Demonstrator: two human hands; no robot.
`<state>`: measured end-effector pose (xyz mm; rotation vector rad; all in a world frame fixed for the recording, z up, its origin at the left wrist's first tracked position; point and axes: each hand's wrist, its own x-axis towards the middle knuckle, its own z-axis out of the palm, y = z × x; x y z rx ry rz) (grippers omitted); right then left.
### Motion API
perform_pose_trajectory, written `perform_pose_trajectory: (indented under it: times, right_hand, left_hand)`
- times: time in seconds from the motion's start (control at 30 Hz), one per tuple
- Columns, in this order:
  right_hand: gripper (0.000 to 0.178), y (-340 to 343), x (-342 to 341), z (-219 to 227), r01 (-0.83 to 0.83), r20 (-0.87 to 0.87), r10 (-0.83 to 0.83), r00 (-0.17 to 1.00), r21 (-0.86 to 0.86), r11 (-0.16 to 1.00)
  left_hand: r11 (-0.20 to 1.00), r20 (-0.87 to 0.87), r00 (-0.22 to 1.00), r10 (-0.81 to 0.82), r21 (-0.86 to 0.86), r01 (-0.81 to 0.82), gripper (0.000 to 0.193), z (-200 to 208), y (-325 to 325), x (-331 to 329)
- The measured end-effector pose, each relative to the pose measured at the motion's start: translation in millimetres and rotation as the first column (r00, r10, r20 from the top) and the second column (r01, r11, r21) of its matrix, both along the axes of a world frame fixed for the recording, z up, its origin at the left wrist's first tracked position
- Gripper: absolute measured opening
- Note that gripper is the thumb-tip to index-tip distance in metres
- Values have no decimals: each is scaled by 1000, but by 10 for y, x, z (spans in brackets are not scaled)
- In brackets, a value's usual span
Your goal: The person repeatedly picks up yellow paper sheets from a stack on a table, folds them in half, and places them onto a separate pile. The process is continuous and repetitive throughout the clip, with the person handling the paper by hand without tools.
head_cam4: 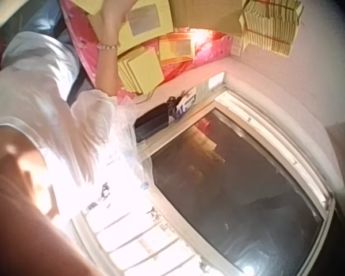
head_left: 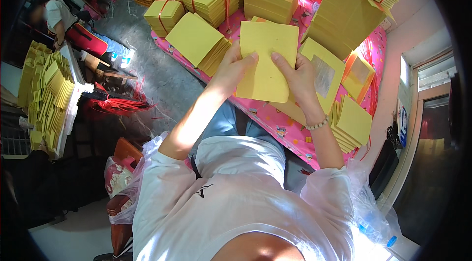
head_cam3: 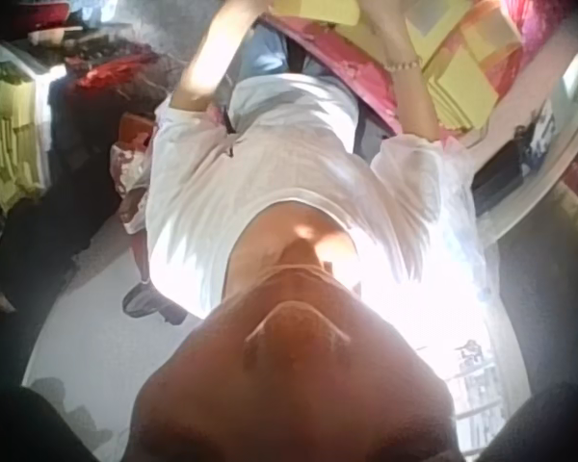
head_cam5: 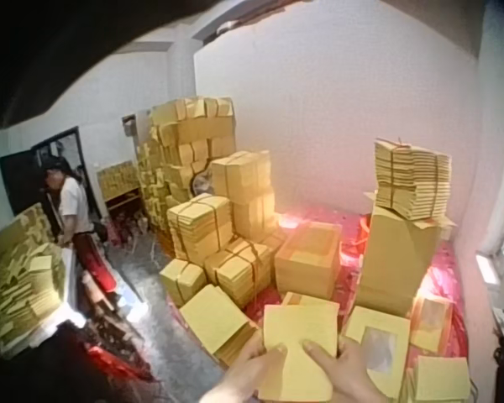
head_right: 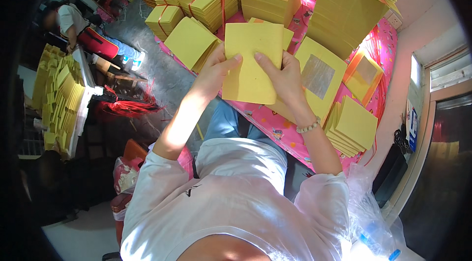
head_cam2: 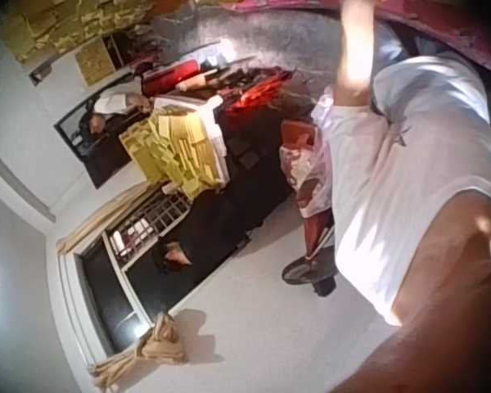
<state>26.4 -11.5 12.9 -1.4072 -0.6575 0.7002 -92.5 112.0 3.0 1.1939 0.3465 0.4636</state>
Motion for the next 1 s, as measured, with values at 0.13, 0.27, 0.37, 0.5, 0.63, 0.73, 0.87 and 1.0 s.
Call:
perform_pose_trajectory:
  times: [0.13, 0.27, 0.37, 0.5, 0.63, 0.73, 0.87, 1.0]
  right_hand:
    - [31, 64, 61, 11, -34, -135, 30, 990, -27, 999]
    - [32, 117, 154, -103, -50, -209, 43, 977, -25, 998]
    - [32, 140, 190, -139, -55, -259, 47, 965, -25, 998]
    - [33, 138, 206, -151, -53, -302, 38, 952, -42, 998]
    - [33, 139, 217, -176, -55, -300, 40, 953, -42, 998]
    - [32, 140, 212, -176, -51, -310, 32, 950, -54, 997]
    - [31, 139, 216, -175, -51, -309, 28, 951, -65, 997]
    - [30, 147, 221, -179, -56, -296, 39, 954, -50, 997]
  left_hand:
    - [994, -10, 999, -45, -105, 43, 38, -70, 89, 87]
    - [980, -43, 990, -133, -154, 125, 38, -90, 177, 144]
    - [978, -95, 986, -136, -172, 119, 38, -54, 191, 176]
    - [978, -116, 982, -150, -165, 130, 37, -91, 223, 215]
    - [972, -132, 978, -160, -195, 133, 37, -147, 248, 244]
    - [964, -157, 972, -175, -229, 137, 37, -165, 269, 260]
    - [961, -185, 967, -173, -246, 125, 36, -120, 256, 259]
    - [968, -166, 973, -158, -220, 119, 37, -144, 266, 266]
